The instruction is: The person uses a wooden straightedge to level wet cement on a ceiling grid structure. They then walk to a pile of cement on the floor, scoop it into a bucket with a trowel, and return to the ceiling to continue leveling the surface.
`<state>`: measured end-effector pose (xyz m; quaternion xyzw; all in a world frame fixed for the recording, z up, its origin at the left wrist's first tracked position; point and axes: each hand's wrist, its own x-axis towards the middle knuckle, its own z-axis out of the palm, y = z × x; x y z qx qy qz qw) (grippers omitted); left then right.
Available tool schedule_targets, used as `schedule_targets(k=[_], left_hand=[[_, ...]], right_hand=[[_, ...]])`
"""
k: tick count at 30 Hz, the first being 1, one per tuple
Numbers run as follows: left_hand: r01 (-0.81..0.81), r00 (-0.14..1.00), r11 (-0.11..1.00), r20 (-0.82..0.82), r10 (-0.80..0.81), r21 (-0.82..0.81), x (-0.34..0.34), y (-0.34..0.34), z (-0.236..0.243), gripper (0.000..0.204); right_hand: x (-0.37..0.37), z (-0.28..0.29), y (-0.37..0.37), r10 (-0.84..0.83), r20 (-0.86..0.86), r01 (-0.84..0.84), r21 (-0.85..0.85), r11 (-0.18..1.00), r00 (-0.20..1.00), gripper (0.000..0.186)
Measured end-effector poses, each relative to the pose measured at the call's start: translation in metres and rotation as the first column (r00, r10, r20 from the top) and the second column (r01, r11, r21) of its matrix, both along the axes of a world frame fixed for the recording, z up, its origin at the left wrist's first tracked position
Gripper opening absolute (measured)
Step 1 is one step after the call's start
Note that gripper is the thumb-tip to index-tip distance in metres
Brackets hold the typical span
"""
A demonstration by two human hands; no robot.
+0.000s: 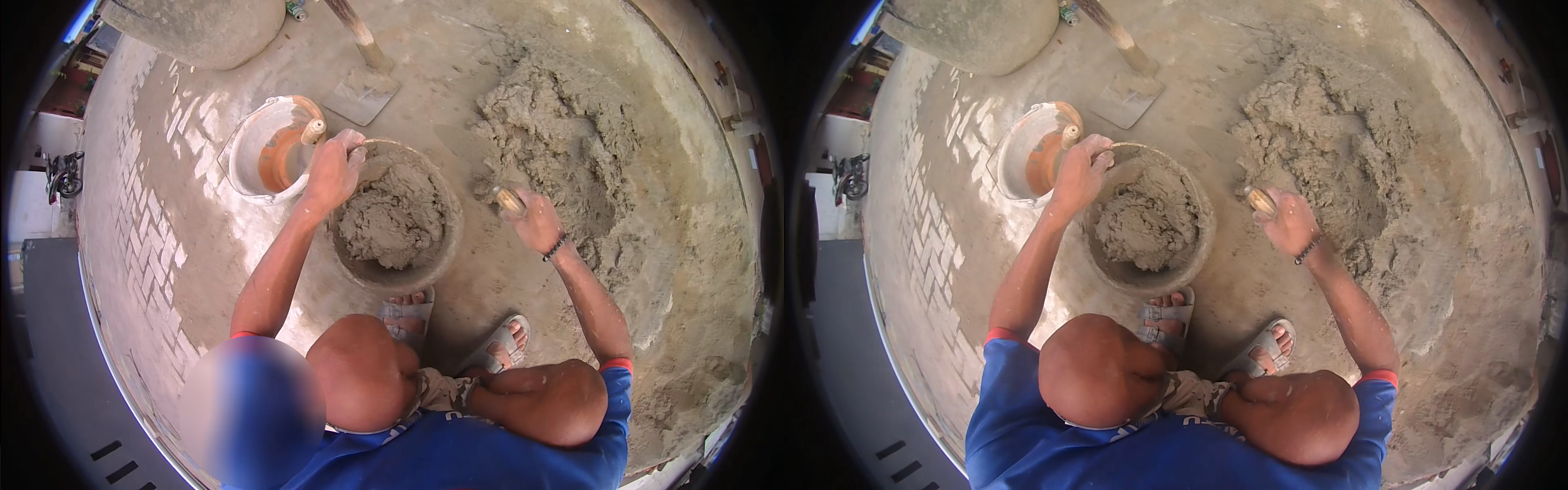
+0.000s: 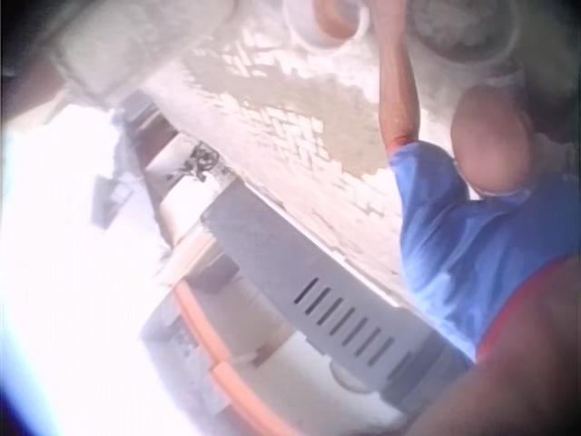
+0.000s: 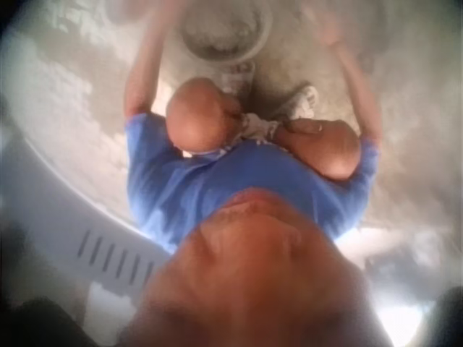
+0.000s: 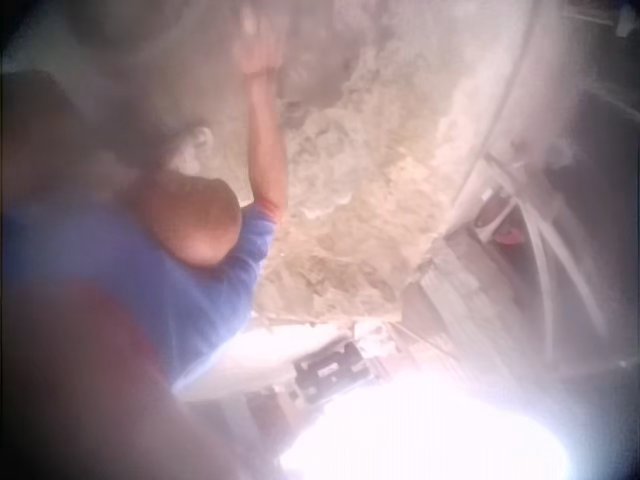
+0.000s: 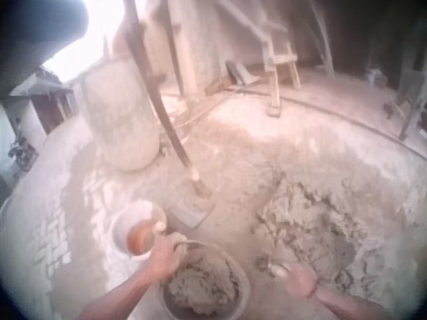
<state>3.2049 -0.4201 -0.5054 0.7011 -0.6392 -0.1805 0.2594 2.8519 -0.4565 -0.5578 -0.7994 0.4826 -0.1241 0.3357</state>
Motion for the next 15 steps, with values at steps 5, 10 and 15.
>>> schedule_targets(k=[5, 10, 15], left_hand=[[-0.025, 0.935, 0.995, -0.349, 0.058, 0.1, -0.019, 0.069, 0.047, 0.013], [0.192, 0.948, 0.955, -0.293, -0.122, 0.227, -0.021, 0.11, 0.064, 0.021], [0.376, 0.911, 0.925, -0.2, -0.36, 0.047, -0.018, 0.118, 0.056, 0.02]], right_hand=[[0.053, 0.027, -0.031, 0.207, -0.146, -0.206, 0.024, 0.978, 0.967, 0.035], [0.051, 0.055, 0.013, 0.442, -0.289, -0.496, -0.146, 0.856, 0.849, 0.035], [0.015, 0.072, 0.004, 0.314, -0.161, -0.348, -0.26, 0.901, 0.936, 0.03]])
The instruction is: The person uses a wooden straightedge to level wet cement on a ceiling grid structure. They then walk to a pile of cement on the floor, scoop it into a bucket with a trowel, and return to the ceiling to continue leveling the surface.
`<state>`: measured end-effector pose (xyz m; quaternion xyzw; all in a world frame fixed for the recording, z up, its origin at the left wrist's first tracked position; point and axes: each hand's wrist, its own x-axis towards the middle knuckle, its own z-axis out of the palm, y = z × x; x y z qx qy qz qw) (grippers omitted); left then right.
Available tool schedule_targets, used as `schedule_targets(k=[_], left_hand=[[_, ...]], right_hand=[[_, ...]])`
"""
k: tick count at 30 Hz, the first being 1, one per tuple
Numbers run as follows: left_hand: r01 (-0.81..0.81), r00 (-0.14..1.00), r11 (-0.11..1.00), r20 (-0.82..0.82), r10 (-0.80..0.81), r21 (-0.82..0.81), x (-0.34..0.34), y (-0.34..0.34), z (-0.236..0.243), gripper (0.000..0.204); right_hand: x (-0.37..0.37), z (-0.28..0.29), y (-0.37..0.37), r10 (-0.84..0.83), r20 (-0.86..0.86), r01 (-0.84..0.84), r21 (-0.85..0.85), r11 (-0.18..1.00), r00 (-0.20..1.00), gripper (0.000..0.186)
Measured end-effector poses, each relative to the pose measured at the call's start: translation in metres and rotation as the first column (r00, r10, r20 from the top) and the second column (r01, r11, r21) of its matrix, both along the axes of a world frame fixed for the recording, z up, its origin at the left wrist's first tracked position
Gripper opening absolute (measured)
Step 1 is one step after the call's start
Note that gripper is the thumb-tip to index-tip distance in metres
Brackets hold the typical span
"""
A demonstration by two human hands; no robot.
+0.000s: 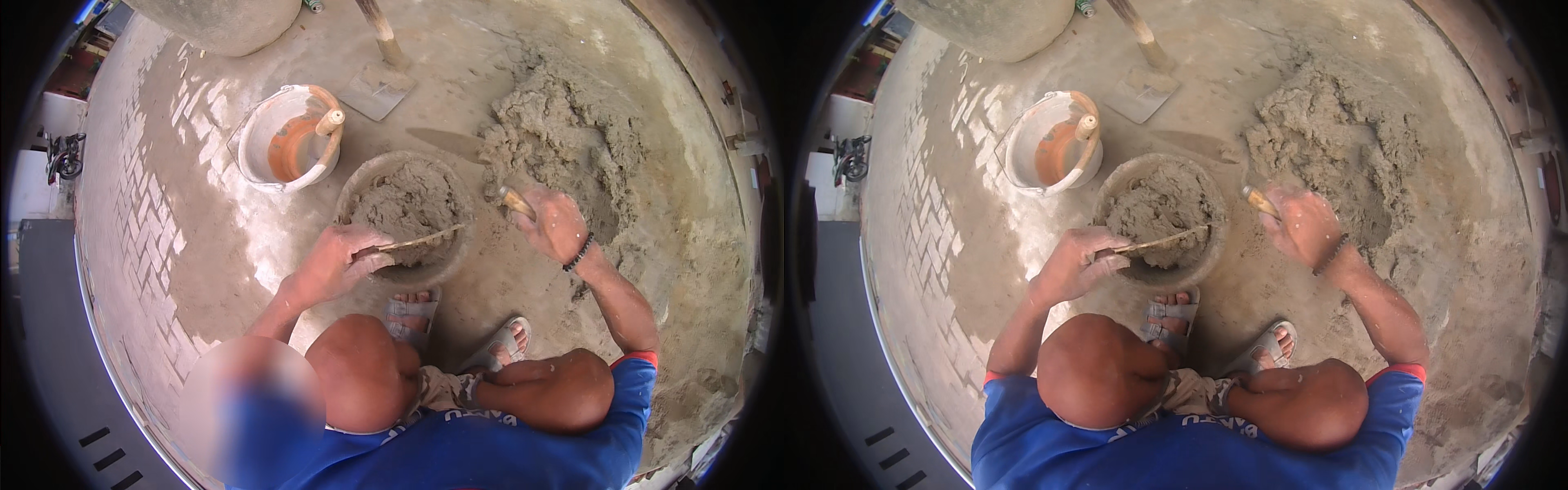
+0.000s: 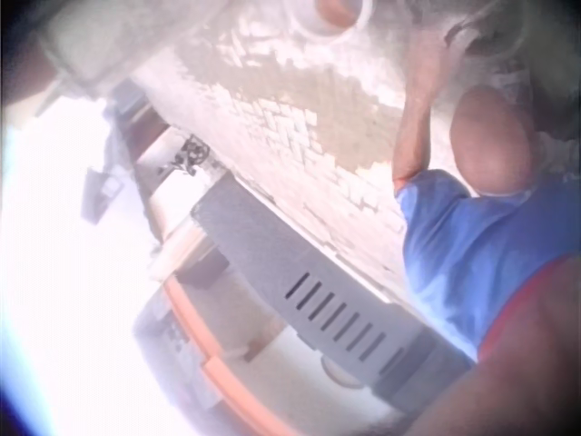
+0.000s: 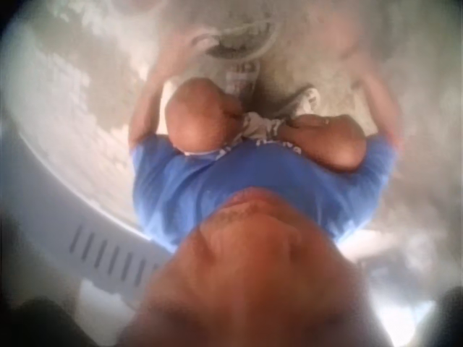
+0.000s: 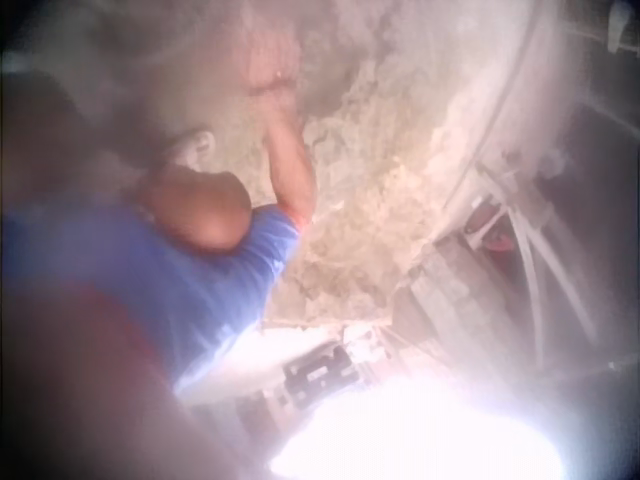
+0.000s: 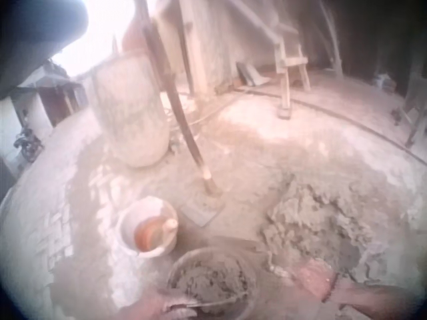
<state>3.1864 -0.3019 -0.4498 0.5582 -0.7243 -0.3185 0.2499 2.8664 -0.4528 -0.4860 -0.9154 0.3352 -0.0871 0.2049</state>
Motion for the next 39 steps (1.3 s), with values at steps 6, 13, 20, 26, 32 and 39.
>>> schedule_targets(k=[6, 13, 20, 26, 32, 39], left_hand=[[-0.191, 0.98, 0.982, -0.059, 0.19, -0.01, -0.006, -0.022, -0.002, 0.017], [-0.207, 0.972, 0.978, -0.105, 0.209, 0.024, -0.008, -0.016, -0.001, 0.018], [-0.359, 0.915, 0.933, -0.198, 0.352, 0.004, 0.0, -0.018, -0.008, 0.02], [-0.363, 0.932, 0.929, -0.032, 0.362, -0.067, 0.027, 0.002, -0.035, 0.041], [-0.656, 0.562, 0.627, -0.283, 0.777, 0.419, 0.041, 0.026, -0.113, 0.078], [-0.549, 0.671, 0.747, -0.335, 0.661, 0.375, 0.044, 0.02, -0.145, 0.076]], right_hand=[[-0.001, -0.011, 0.013, -0.042, -0.163, 0.042, -0.006, 0.999, 0.986, 0.042], [-0.002, 0.014, 0.023, 0.011, -0.133, -0.006, 0.039, 0.999, 0.991, 0.032], [0.007, 0.005, 0.034, -0.038, -0.13, 0.045, 0.052, 0.998, 0.991, 0.032], [0.019, -0.007, 0.001, -0.079, 0.058, 0.083, -0.077, 0.994, 0.995, 0.031], [0.042, -0.009, -0.002, 0.072, -0.252, -0.076, -0.004, 0.997, 0.965, 0.035], [0.074, 0.002, -0.035, 0.137, -0.053, -0.134, 0.048, 0.99, 0.989, 0.037]])
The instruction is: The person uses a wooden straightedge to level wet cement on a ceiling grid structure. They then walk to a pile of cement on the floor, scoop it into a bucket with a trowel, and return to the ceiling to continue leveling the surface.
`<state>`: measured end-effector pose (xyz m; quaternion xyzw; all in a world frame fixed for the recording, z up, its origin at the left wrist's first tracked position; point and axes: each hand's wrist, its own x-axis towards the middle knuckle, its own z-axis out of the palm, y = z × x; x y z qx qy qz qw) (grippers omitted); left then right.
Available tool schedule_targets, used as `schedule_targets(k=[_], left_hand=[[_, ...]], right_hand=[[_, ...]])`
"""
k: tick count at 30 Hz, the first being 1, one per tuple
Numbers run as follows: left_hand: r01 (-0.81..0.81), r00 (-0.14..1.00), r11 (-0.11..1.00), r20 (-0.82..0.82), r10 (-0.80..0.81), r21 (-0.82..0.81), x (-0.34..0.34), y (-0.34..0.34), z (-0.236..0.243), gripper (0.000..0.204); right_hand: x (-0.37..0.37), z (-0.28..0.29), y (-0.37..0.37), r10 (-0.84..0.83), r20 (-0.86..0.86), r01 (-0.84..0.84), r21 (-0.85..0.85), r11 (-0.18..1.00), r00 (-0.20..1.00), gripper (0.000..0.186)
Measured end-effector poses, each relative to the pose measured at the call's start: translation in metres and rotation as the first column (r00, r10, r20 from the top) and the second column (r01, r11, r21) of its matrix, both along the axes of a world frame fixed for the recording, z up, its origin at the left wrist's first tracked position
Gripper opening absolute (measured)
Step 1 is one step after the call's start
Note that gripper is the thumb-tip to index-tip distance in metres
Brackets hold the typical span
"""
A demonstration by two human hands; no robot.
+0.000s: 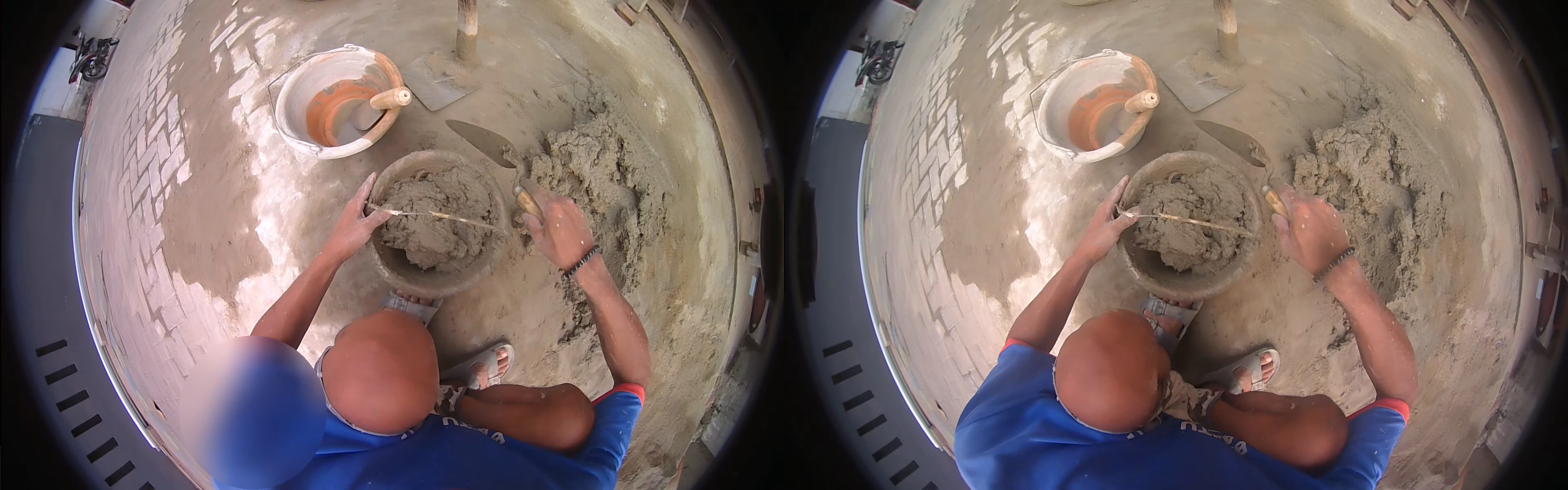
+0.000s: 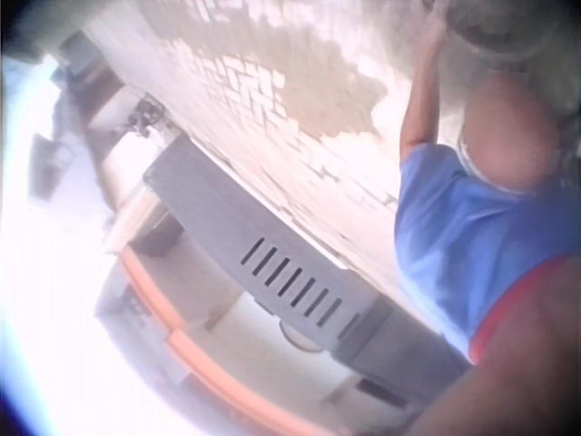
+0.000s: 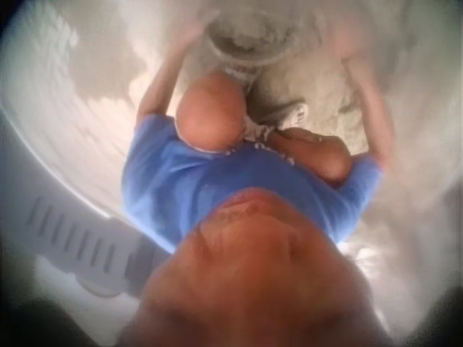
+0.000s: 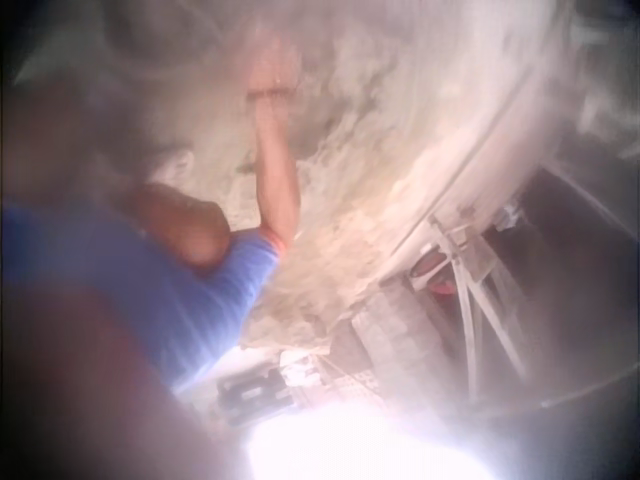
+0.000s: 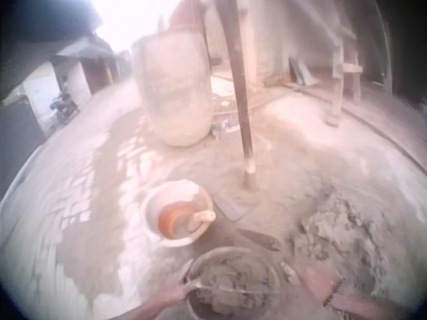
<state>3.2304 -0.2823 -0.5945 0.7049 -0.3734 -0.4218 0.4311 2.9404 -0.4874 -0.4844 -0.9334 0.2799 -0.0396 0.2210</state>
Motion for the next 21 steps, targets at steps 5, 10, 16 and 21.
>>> schedule_targets(k=[5, 10, 16, 21], left_hand=[[0.013, 0.989, 0.999, 0.148, -0.008, -0.032, -0.005, 0.003, 0.006, 0.076], [0.07, 0.949, 0.997, 0.31, -0.053, -0.043, -0.003, 0.01, 0.005, 0.068], [0.009, 0.896, 0.996, 0.442, 0.033, -0.092, -0.01, 0.018, 0.011, 0.061], [-0.176, 0.869, 0.955, 0.419, 0.264, -0.238, -0.027, 0.035, 0.035, 0.057]], right_hand=[[0.034, -0.02, -0.005, 0.152, -0.072, -0.158, -0.093, 0.983, 0.986, 0.035], [0.043, -0.007, -0.017, 0.162, -0.144, -0.165, -0.013, 0.986, 0.976, 0.038], [0.054, -0.019, -0.003, 0.312, -0.134, -0.306, 0.065, 0.95, 0.941, 0.041], [0.026, -0.017, -0.007, 0.395, -0.159, -0.399, 0.004, 0.917, 0.905, 0.043]])
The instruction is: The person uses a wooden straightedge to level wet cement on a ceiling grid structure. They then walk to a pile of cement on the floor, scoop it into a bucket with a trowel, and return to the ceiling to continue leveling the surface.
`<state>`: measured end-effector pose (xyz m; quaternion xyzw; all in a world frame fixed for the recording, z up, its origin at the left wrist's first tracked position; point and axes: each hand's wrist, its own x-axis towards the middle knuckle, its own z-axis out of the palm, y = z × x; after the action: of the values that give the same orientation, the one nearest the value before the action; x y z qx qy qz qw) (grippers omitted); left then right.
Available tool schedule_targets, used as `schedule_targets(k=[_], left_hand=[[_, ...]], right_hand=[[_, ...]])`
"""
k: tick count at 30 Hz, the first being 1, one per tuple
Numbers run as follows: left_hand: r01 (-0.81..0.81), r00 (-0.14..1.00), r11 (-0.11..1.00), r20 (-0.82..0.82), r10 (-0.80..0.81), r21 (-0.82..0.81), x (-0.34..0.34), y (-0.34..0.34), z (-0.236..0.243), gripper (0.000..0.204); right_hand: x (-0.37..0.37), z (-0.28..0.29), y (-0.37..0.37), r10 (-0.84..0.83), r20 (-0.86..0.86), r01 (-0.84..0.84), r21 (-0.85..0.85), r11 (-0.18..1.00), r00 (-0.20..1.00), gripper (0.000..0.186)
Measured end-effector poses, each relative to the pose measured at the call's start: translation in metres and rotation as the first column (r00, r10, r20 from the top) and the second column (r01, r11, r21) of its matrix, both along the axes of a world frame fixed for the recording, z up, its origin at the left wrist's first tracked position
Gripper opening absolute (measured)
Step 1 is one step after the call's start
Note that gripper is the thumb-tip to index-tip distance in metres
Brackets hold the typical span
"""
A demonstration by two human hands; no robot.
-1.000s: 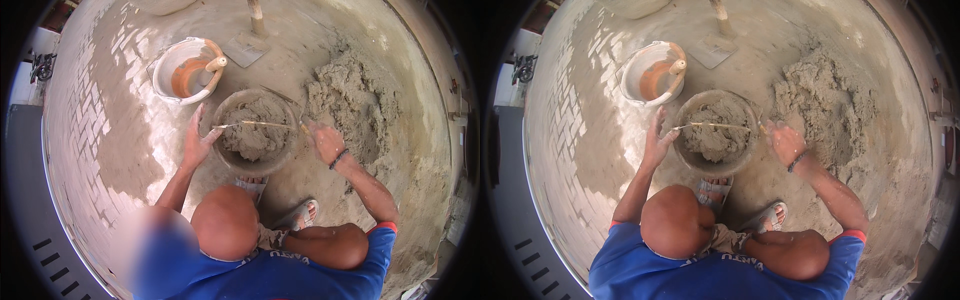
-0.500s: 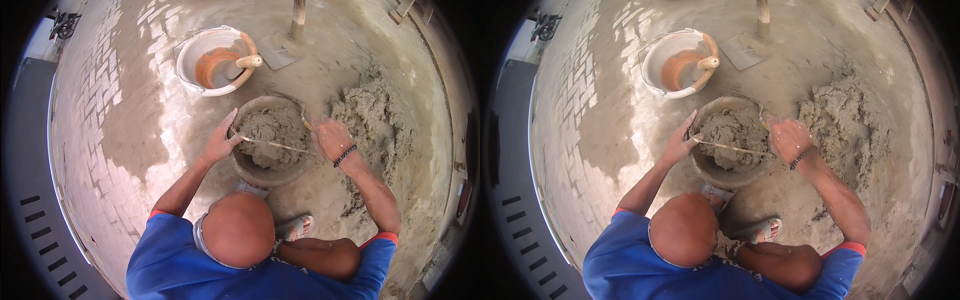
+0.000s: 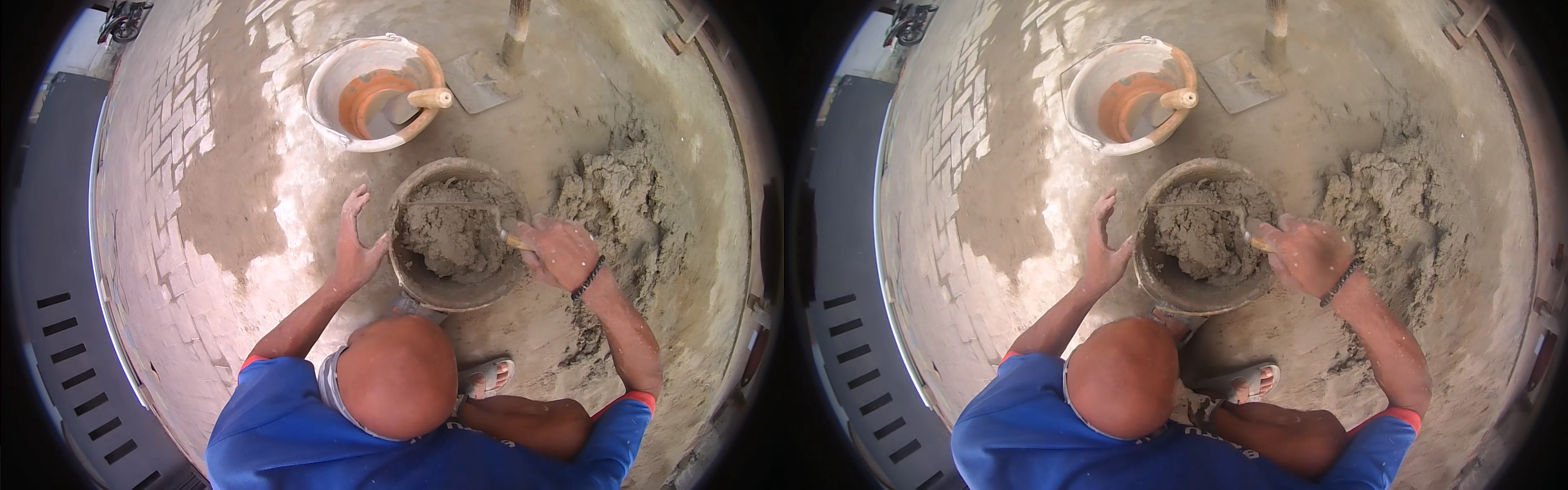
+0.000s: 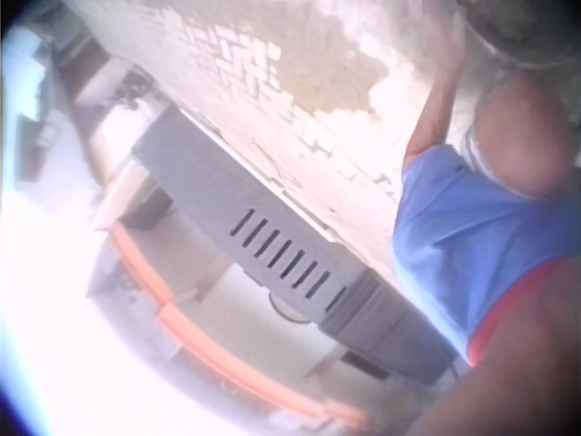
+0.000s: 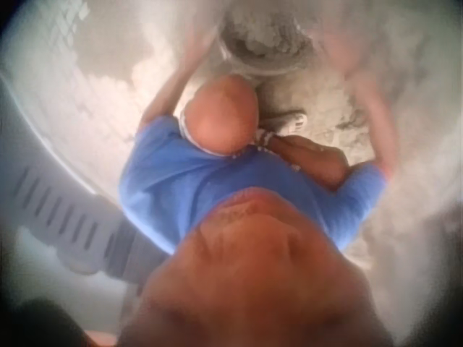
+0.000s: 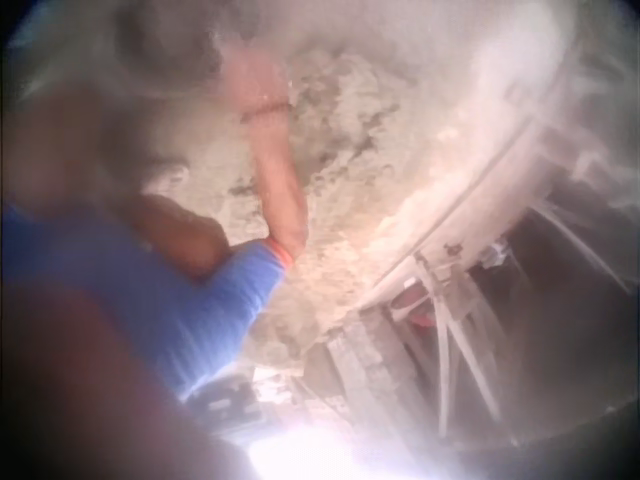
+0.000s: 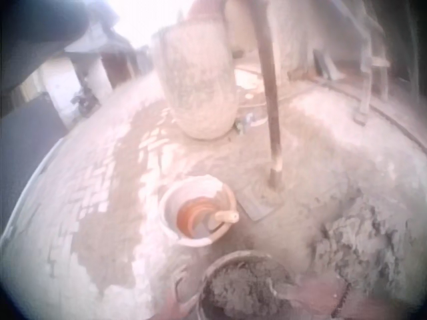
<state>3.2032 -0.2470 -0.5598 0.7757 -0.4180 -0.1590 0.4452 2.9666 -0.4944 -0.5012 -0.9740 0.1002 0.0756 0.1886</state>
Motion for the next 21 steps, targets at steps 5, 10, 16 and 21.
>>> schedule_targets(k=[5, 10, 16, 21], left_hand=[[0.257, 0.875, 0.965, 0.413, -0.252, 0.044, -0.004, -0.008, 0.021, 0.036], [0.507, 0.814, 0.858, 0.284, -0.507, 0.08, -0.01, -0.041, 0.048, 0.025], [0.692, 0.687, 0.636, -0.042, -0.725, 0.34, -0.021, -0.091, 0.105, 0.014], [0.678, 0.655, 0.473, -0.169, -0.736, 0.563, -0.038, -0.112, 0.133, 0.022]], right_hand=[[-0.034, 0.043, -0.015, -0.164, 0.322, 0.193, -0.06, 0.979, 0.932, 0.043], [-0.059, 0.024, -0.006, -0.479, 0.51, 0.461, 0.171, 0.871, 0.714, 0.035], [-0.119, 0.0, -0.035, -0.629, 0.201, 0.636, 0.034, 0.771, 0.751, 0.033], [-0.21, 0.053, 0.028, -0.92, 0.017, 0.918, 0.053, 0.392, 0.392, 0.043]])
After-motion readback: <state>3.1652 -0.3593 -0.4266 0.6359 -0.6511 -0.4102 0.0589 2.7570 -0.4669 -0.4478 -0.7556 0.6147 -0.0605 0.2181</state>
